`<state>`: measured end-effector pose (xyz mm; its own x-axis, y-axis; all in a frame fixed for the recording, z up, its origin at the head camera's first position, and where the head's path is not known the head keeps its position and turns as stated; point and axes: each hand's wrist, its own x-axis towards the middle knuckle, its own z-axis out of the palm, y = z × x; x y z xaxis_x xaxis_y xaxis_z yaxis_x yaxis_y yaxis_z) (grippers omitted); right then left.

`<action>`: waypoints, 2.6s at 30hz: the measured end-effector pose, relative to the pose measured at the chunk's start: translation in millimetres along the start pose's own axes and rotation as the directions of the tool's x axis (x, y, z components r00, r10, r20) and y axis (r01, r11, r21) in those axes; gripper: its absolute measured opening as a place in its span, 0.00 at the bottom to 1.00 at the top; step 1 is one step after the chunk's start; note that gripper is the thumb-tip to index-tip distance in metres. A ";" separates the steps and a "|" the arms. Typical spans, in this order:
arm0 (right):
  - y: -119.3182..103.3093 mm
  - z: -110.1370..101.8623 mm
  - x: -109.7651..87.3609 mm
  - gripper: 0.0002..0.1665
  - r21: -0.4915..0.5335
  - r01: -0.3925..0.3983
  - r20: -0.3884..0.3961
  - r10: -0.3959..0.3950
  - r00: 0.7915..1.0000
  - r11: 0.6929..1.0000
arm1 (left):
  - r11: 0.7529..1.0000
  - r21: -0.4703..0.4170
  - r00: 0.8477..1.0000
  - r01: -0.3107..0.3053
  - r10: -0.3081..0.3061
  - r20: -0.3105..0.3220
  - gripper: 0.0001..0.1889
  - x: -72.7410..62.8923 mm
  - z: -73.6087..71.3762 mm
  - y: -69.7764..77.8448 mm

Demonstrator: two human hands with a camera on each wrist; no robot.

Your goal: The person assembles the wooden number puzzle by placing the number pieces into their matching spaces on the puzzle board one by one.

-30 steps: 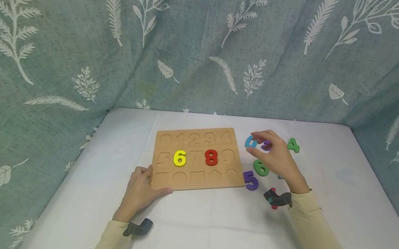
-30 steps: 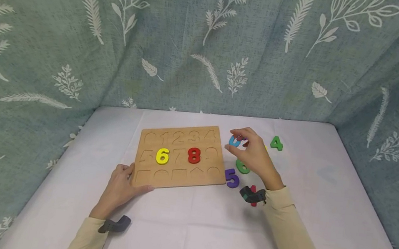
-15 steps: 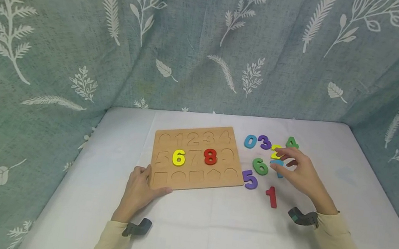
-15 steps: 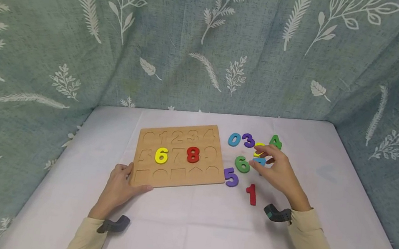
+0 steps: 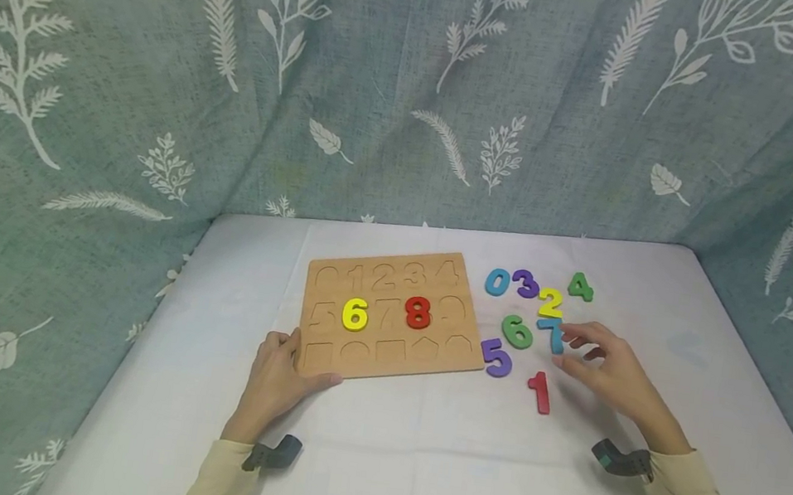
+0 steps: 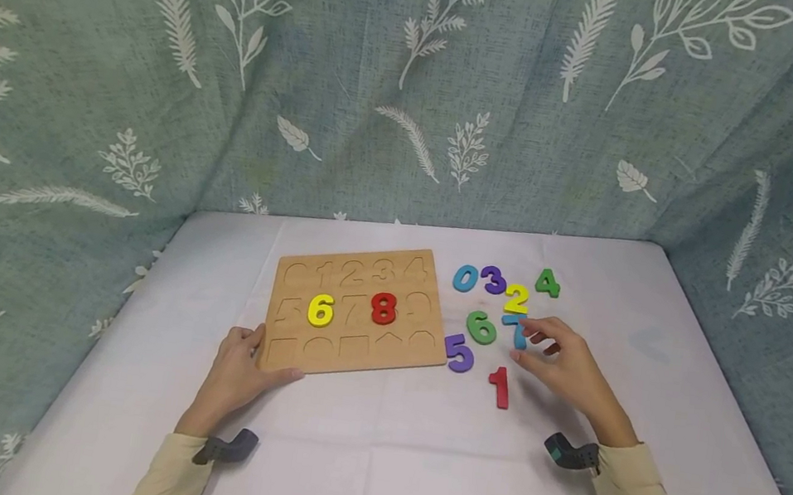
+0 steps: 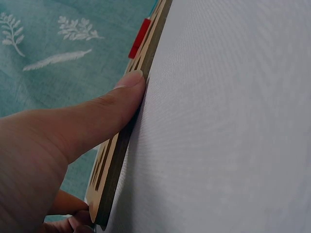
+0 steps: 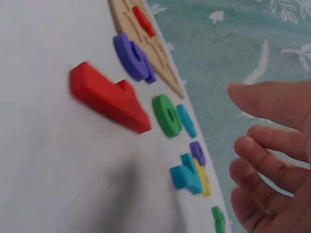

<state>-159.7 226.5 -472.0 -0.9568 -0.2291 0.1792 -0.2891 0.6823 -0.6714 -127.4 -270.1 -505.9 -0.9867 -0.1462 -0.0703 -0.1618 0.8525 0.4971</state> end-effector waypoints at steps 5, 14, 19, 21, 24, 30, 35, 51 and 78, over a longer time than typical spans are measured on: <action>6.2 1.8 -8.0 0.29 -0.004 0.026 0.018 -0.026 0.999 1.000 | 1.000 -0.004 1.000 -0.006 0.006 0.002 0.67 0.1 0.6 -0.1; 9.3 7.3 -18.8 0.32 -0.028 -0.070 0.124 0.073 0.990 0.997 | 1.000 -0.004 1.000 0.010 -0.010 0.002 0.67 0.4 1.0 -0.5; 9.6 12.0 -24.1 0.37 -0.007 -0.126 0.188 0.125 0.974 0.992 | 1.000 -0.005 1.000 0.012 -0.012 0.002 0.67 -0.1 1.1 -0.3; 10.4 13.7 -25.6 0.40 -0.004 -0.140 0.213 0.138 0.967 0.990 | 1.000 -0.006 1.000 0.010 -0.010 0.000 0.67 -0.5 0.9 0.0; 12.6 16.3 -26.8 0.44 -0.024 -0.152 0.233 0.154 0.960 0.988 | 1.000 -0.008 1.000 0.007 -0.007 -0.004 0.66 -0.3 1.1 0.2; 12.3 17.8 -27.0 0.48 -0.044 -0.154 0.252 0.160 0.954 0.987 | 1.000 -0.001 1.000 0.016 -0.016 -0.003 0.67 0.8 2.5 -0.9; 10.2 18.5 -26.5 0.48 -0.051 -0.154 0.260 0.162 0.952 0.987 | 1.000 -0.002 1.000 0.021 -0.021 0.002 0.67 1.4 2.9 -1.1; 7.9 23.1 -24.6 0.40 -0.075 -0.123 0.242 0.138 0.960 0.990 | 1.000 -0.003 1.000 0.011 -0.011 -0.002 0.67 0.9 2.0 -1.2; 1.8 27.3 -22.7 0.39 -0.175 -0.104 0.216 0.142 0.966 0.979 | 1.000 -0.006 1.000 0.014 -0.014 -0.003 0.66 1.2 1.3 -0.7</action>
<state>-137.6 214.0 -496.9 -0.9585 -0.2746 -0.0772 -0.1887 0.8133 -0.5504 -128.5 -270.2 -507.4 -0.9844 -0.1597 -0.0744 -0.1753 0.8472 0.5015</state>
